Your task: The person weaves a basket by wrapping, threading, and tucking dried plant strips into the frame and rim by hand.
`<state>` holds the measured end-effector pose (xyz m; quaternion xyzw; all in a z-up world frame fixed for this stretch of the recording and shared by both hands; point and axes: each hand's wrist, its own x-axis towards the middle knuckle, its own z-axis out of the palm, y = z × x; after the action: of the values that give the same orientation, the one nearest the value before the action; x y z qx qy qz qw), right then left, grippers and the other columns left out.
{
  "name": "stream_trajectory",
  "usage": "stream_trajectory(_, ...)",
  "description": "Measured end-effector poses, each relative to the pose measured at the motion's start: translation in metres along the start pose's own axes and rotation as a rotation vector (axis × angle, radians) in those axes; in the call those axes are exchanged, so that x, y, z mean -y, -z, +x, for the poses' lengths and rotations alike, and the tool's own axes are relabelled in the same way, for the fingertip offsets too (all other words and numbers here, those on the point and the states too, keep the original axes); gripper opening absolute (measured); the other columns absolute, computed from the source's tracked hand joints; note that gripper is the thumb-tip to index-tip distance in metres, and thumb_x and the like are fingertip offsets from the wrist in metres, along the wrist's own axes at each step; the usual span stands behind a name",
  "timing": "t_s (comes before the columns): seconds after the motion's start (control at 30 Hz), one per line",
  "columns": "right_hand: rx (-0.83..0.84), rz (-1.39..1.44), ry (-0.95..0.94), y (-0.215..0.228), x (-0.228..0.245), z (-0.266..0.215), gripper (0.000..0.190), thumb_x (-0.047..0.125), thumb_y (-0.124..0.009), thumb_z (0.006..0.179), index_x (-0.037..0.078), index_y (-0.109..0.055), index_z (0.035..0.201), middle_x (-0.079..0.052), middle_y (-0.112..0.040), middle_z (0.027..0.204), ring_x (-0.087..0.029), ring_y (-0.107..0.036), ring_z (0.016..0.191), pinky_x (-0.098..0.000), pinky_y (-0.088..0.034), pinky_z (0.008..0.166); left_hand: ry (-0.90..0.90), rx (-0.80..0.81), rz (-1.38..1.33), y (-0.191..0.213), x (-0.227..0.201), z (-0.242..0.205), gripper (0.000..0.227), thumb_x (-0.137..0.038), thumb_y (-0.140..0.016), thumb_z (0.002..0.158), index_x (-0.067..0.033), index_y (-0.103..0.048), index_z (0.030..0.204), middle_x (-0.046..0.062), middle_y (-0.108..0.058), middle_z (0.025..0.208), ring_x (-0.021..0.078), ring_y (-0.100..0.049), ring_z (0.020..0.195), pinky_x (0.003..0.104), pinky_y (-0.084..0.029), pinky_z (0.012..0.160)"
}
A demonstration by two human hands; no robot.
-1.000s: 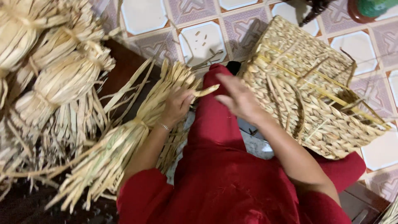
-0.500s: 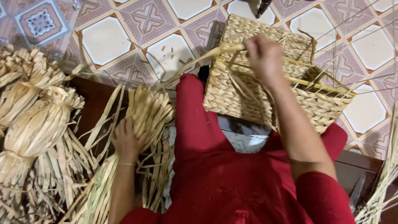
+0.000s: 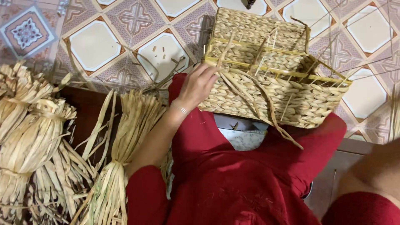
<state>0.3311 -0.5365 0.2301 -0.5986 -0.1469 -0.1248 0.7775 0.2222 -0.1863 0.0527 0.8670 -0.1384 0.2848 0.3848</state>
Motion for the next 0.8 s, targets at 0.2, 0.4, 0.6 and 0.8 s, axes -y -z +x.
stream_trajectory(0.2,0.22,-0.439,0.133,0.011,0.024,-0.01,0.005,0.007,-0.065,0.107,0.005,-0.067,0.11,-0.01,-0.074,0.11,-0.018,-0.073,0.101,-0.0342,-0.061,0.091,-0.068,0.045,0.048,-0.035,0.003,0.029,0.017,-0.002,-0.07,0.09,0.0019,-0.066,0.106,0.015,-0.06,0.096,0.0336,-0.062,0.092,0.042,-0.055,0.079)
stream_trajectory(0.4,0.648,-0.836,0.167,-0.042,-0.048,-0.06,0.01,0.007,-0.067,0.106,0.003,-0.069,0.115,-0.011,-0.071,0.11,-0.019,-0.068,0.103,-0.0319,-0.058,0.088,-0.108,0.12,0.152,-0.047,0.021,0.01,0.004,0.005,-0.066,0.097,0.0034,-0.063,0.096,0.015,-0.062,0.1,0.0311,-0.064,0.092,0.039,-0.057,0.079)
stream_trajectory(0.6,0.502,-0.994,0.413,-0.086,-0.153,-0.094,0.011,0.016,-0.083,0.095,0.007,-0.077,0.097,-0.004,-0.06,0.08,-0.019,-0.055,0.077,-0.0375,-0.049,0.064,-0.262,-0.012,0.249,-0.037,0.009,-0.003,0.006,0.003,-0.068,0.092,0.0024,-0.062,0.09,0.019,-0.063,0.126,0.0303,-0.067,0.109,0.034,-0.06,0.088)
stream_trajectory(0.8,0.487,-1.059,0.469,-0.104,-0.163,-0.1,0.014,0.018,-0.085,0.09,0.008,-0.075,0.089,-0.006,-0.064,0.088,-0.021,-0.052,0.079,-0.0362,-0.046,0.058,-0.353,-0.047,0.292,-0.025,-0.003,0.002,0.008,0.001,-0.068,0.092,0.0035,-0.061,0.094,0.021,-0.058,0.133,0.0304,-0.068,0.111,0.035,-0.061,0.089)
